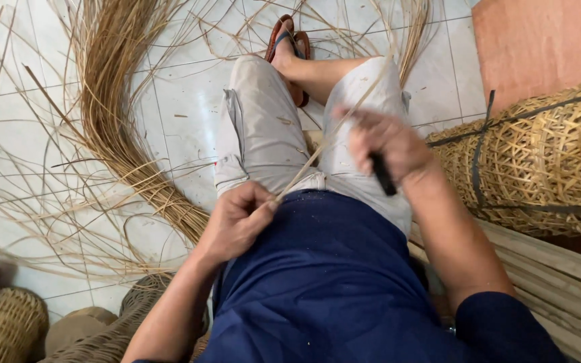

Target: The person sits on the floor and uses a knife to split and shave thin bamboo strips. They repeatedly hold the strip, split it lengthwise, and shave it to a finer width, discarding offcuts onto the floor.

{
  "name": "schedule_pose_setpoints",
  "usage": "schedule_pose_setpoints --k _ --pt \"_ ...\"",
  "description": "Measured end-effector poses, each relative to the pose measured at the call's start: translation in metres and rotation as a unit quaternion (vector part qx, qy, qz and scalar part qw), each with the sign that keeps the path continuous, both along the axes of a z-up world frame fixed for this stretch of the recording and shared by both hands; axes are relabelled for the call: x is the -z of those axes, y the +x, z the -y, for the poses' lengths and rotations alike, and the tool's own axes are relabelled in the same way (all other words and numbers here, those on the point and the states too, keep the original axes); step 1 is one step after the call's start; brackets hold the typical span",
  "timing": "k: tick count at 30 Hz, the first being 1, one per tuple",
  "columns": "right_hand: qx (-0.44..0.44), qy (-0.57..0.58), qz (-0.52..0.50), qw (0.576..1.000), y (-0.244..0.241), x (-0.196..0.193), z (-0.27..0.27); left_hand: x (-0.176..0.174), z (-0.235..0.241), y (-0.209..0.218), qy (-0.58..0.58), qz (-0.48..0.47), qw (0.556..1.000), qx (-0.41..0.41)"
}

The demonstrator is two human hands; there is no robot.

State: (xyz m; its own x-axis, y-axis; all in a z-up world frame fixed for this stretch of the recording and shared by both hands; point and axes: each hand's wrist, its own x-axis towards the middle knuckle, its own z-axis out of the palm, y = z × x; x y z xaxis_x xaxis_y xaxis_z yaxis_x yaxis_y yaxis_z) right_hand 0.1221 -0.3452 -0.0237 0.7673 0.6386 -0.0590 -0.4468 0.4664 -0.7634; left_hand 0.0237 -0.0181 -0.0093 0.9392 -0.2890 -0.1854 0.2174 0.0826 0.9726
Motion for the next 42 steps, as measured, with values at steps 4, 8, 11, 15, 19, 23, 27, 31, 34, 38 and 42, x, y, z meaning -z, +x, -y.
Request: schedule_pose_setpoints --k 4,8,11,15,19,23,27,31,34,38,42 --pt "0.107 -0.016 0.006 0.994 0.037 0.0 0.048 -0.002 -0.023 -0.005 0.043 -0.029 0.997 -0.05" --pt "0.072 -0.094 0.02 0.993 -0.007 -0.004 0.019 -0.007 -0.011 0.011 0.223 0.095 0.964 -0.106" --pt "0.05 -0.16 0.05 0.985 -0.04 -0.007 -0.029 -0.019 0.031 0.025 0.316 0.237 0.916 -0.067" --pt "0.11 -0.132 0.038 0.984 -0.044 -0.013 -0.052 -0.04 0.063 0.038 0.338 0.407 0.849 -0.015" --pt "0.189 -0.095 0.005 0.977 -0.032 0.007 -0.03 -0.03 0.07 0.043 0.333 0.4 0.853 -0.027" --pt "0.231 -0.041 0.048 0.971 -0.028 -0.005 -0.028 -0.021 0.062 0.037 0.312 0.307 0.897 -0.054" --pt "0.281 -0.035 0.153 0.947 -0.027 -0.008 -0.018 -0.018 0.036 0.025 0.318 0.285 0.902 -0.072" --pt "0.287 -0.027 0.141 0.947 -0.017 -0.01 0.012 -0.018 0.001 0.005 0.33 0.245 0.91 -0.059" --pt "0.296 -0.039 0.133 0.945 -0.018 -0.009 0.024 -0.019 -0.025 -0.009 0.301 0.191 0.933 -0.053" --pt "0.299 -0.056 0.125 0.944 -0.026 -0.008 0.02 -0.01 -0.053 -0.018 0.31 0.177 0.931 -0.074" --pt "0.308 -0.034 0.106 0.945 -0.033 -0.007 0.012 0.002 -0.076 -0.02 0.335 0.201 0.915 -0.099"
